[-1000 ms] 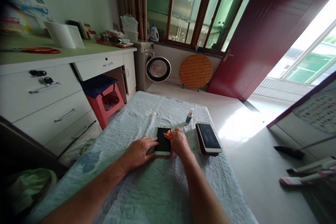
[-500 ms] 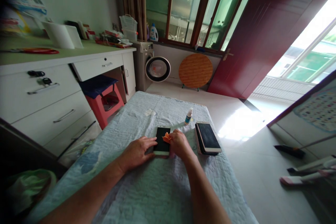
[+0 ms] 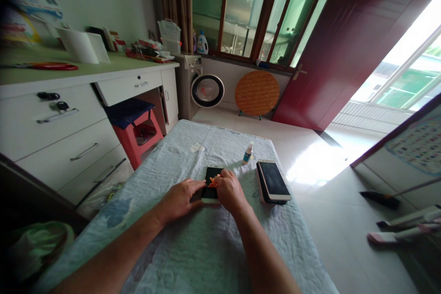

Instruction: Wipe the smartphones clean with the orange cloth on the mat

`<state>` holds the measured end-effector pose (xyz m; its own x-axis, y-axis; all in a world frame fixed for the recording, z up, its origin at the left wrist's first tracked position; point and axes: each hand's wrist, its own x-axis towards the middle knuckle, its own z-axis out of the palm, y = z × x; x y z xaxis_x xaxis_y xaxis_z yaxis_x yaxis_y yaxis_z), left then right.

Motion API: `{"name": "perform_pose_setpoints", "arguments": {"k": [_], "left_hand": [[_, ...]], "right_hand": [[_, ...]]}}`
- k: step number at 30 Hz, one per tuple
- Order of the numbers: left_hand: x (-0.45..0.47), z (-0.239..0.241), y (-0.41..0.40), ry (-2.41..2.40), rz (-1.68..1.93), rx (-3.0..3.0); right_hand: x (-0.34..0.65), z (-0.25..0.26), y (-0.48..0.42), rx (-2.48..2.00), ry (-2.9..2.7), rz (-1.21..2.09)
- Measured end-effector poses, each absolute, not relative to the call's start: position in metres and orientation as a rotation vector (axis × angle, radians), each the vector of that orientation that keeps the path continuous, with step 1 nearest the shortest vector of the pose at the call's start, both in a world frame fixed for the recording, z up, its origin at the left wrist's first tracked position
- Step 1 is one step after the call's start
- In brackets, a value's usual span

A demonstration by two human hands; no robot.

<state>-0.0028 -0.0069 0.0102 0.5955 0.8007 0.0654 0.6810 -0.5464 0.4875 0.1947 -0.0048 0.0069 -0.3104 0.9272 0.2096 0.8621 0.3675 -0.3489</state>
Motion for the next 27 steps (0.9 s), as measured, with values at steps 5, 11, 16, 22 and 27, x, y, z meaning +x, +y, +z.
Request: {"name": "perform_pose_setpoints", "arguments": {"k": [5, 11, 16, 22, 27], "left_hand": [[-0.003, 0.007, -0.008, 1.298, 0.383, 2.377], [-0.003, 0.012, -0.009, 1.201, 0.398, 2.400], [-0.002, 0.012, -0.009, 1.182, 0.431, 2.401], [-0.002, 0.009, -0.008, 1.151, 0.449, 2.412], [-0.002, 0.009, -0.007, 1.134, 0.462, 2.427]], "right_hand": [[0.186, 0.010, -0.012, -1.439, -2.350, 0.379], [0.201, 0.005, 0.001, -1.523, -2.235, 0.353], [0.213, -0.004, 0.012, -1.674, -2.058, 0.340], [0.212, -0.010, 0.015, -1.725, -1.962, 0.344], [0.206, -0.007, 0.012, -1.796, -1.939, 0.344]]}}
